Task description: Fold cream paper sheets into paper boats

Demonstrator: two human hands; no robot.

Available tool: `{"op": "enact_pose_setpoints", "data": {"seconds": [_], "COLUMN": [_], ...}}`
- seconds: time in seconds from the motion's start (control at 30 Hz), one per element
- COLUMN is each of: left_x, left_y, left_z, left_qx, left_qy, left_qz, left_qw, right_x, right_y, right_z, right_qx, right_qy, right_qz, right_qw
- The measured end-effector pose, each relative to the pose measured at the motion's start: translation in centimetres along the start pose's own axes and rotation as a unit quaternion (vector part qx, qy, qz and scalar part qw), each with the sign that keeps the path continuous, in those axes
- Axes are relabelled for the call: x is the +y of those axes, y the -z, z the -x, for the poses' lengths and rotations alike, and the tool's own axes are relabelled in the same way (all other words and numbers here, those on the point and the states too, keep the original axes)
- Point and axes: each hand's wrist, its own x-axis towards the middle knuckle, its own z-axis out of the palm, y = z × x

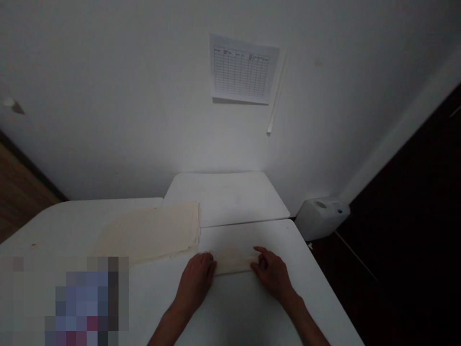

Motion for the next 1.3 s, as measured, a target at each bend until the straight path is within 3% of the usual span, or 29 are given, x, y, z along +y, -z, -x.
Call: {"op": "enact_pose_setpoints", "data": {"seconds": [0.33, 0.5, 0.63, 0.77, 1.1, 1.17, 1.3], "left_x": [0.0, 0.1, 0.2, 0.1, -0.3, 0.0, 0.7], "left_y": [-0.3, -0.4, -0.4, -0.5, -0.5, -0.3, -0.2], "left_z": [0.0, 0.1, 0.1, 0.2, 0.5, 1.0, 2.4], "left_qx": [-0.01, -0.004, 0.004, 0.01, 0.038, 0.06, 0.081], "left_qy": [0.007, 0.006, 0.002, -0.003, -0.028, -0.059, -0.181], "left_qz": [-0.015, -0.023, -0.026, -0.028, -0.036, -0.07, -0.109], "left_qw": [1.0, 1.0, 1.0, 1.0, 0.998, 0.994, 0.974], "right_x": [-0.2, -1.3, -3.4, -4.8, -4.4, -4.4, -4.3], "right_y": [-0.3, -1.4, -2.5, -2.8, -2.8, -2.8, -2.9], "right_z": [0.1, 0.8, 1.4, 1.5, 1.9, 1.9, 1.9], "right_qx": [0.02, 0.098, 0.056, -0.025, -0.023, -0.023, -0.017], "right_qy": [0.026, 0.161, 0.281, 0.278, 0.257, 0.257, 0.252], "right_qz": [0.055, 0.167, 0.165, 0.145, 0.098, 0.093, 0.085], "right_qw": [0.998, 0.968, 0.944, 0.949, 0.961, 0.962, 0.964]}}
